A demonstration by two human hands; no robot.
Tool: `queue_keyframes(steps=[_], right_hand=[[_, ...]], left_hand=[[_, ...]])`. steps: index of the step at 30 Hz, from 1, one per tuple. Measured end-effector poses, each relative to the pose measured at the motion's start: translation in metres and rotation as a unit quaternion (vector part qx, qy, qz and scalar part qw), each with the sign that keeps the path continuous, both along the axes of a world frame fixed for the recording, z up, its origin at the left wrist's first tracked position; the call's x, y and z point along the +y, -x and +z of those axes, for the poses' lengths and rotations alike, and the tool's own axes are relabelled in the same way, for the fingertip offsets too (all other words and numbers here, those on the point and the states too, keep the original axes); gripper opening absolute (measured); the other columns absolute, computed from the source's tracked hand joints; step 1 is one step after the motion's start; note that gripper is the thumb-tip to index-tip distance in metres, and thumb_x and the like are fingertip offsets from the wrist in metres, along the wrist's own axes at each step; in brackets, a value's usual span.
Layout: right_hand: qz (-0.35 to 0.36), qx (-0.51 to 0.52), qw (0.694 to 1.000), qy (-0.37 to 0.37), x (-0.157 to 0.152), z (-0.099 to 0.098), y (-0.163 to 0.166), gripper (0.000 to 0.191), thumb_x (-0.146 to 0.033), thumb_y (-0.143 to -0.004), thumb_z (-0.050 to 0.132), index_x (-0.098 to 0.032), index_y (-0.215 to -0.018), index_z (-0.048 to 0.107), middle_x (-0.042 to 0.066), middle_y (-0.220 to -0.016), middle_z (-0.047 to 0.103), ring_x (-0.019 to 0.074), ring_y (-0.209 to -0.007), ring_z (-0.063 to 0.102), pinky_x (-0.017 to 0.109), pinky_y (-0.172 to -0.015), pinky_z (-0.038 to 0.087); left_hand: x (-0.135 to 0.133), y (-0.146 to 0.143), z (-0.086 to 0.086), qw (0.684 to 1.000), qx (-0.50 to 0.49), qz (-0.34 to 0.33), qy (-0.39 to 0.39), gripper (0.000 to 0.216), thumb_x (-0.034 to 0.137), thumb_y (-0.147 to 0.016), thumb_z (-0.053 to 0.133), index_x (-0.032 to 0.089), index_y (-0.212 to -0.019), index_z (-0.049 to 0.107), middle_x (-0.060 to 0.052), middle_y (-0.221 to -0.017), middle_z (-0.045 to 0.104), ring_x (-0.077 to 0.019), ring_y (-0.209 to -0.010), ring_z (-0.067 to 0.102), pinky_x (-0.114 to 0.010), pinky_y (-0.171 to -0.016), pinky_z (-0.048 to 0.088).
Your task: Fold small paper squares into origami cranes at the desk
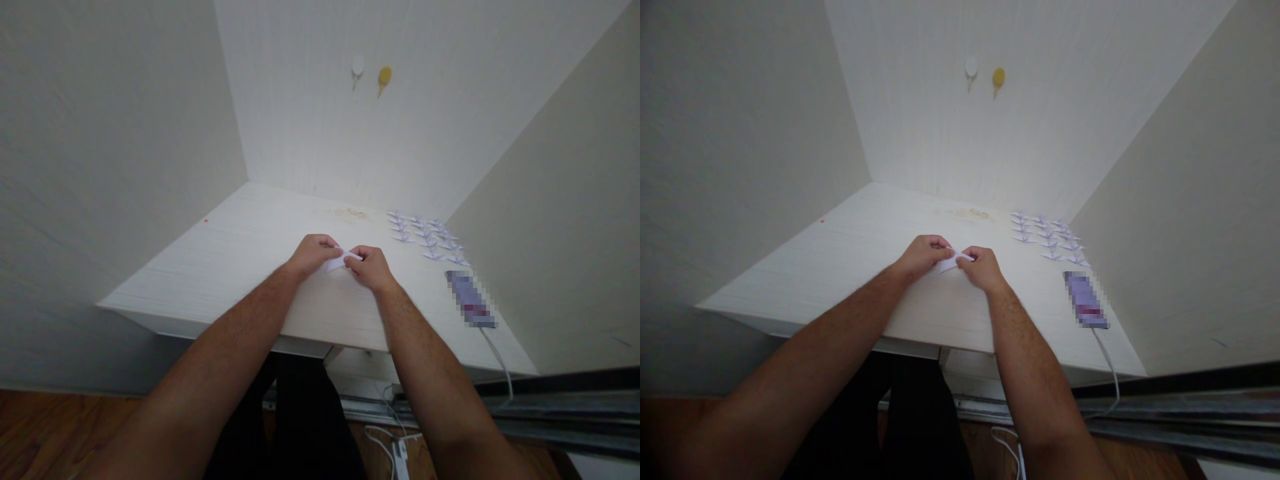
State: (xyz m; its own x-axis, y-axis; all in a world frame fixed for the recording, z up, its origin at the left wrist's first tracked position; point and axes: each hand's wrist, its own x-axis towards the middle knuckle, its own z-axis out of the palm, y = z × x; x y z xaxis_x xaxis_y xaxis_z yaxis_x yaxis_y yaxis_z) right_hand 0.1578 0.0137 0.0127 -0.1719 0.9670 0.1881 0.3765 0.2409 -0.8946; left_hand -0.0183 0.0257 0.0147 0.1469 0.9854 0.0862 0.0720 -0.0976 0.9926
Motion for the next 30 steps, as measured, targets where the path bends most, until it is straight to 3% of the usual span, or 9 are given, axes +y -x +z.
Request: queue_keyframes(steps=[11, 22, 26, 30], right_hand=[[0.011, 0.023, 1.0, 0.006, 0.0023, -0.0005, -0.0003, 0.017, -0.032, -0.066, 0.065, -0.016, -0.063, 0.062, -0.005, -0.052, 0.052, 0.0077, -0.047, 0.039, 0.022, -0.046, 0.029], [0.011, 0.011, 0.999, 0.032, 0.004, -0.0044, 0.0006, 0.017, -0.033, -0.066, 0.066, -0.016, -0.064, 0.065, -0.003, -0.05, 0.054, 0.0085, -0.045, 0.041, 0.022, -0.044, 0.029], [-0.006, 0.011, 1.0, -0.004, 0.005, -0.0024, 0.002, 0.021, -0.036, -0.068, 0.065, -0.015, -0.068, 0.067, -0.001, -0.059, 0.059, 0.0103, -0.053, 0.047, 0.023, -0.052, 0.036], [-0.012, -0.006, 0.999, -0.033, 0.0069, -0.0025, 0.0017, 0.021, -0.036, -0.069, 0.064, -0.015, -0.065, 0.064, -0.001, -0.058, 0.058, 0.01, -0.054, 0.045, 0.023, -0.053, 0.035]], left_hand=[[0.0012, 0.0016, 0.0034, 1.0, -0.018, -0.012, -0.01, 0.015, 0.028, -0.061, 0.067, 0.014, -0.066, 0.066, 0.004, -0.05, 0.05, -0.0075, -0.048, 0.039, -0.023, -0.05, 0.03], [-0.0017, 0.0014, 0.0049, 0.981, 0.158, 0.026, -0.107, 0.02, 0.031, -0.074, 0.058, 0.014, -0.069, 0.067, 0.0, -0.061, 0.061, -0.0105, -0.057, 0.05, -0.022, -0.056, 0.039], [-0.0018, 0.0005, 0.0035, 0.974, 0.187, -0.002, -0.129, 0.018, 0.029, -0.074, 0.058, 0.014, -0.069, 0.068, 0.0, -0.061, 0.061, -0.0105, -0.057, 0.05, -0.022, -0.055, 0.038], [-0.0027, -0.0008, 0.0039, 0.975, 0.184, -0.009, -0.127, 0.018, 0.03, -0.073, 0.059, 0.014, -0.07, 0.068, 0.0, -0.06, 0.061, -0.0105, -0.057, 0.049, -0.022, -0.054, 0.037]])
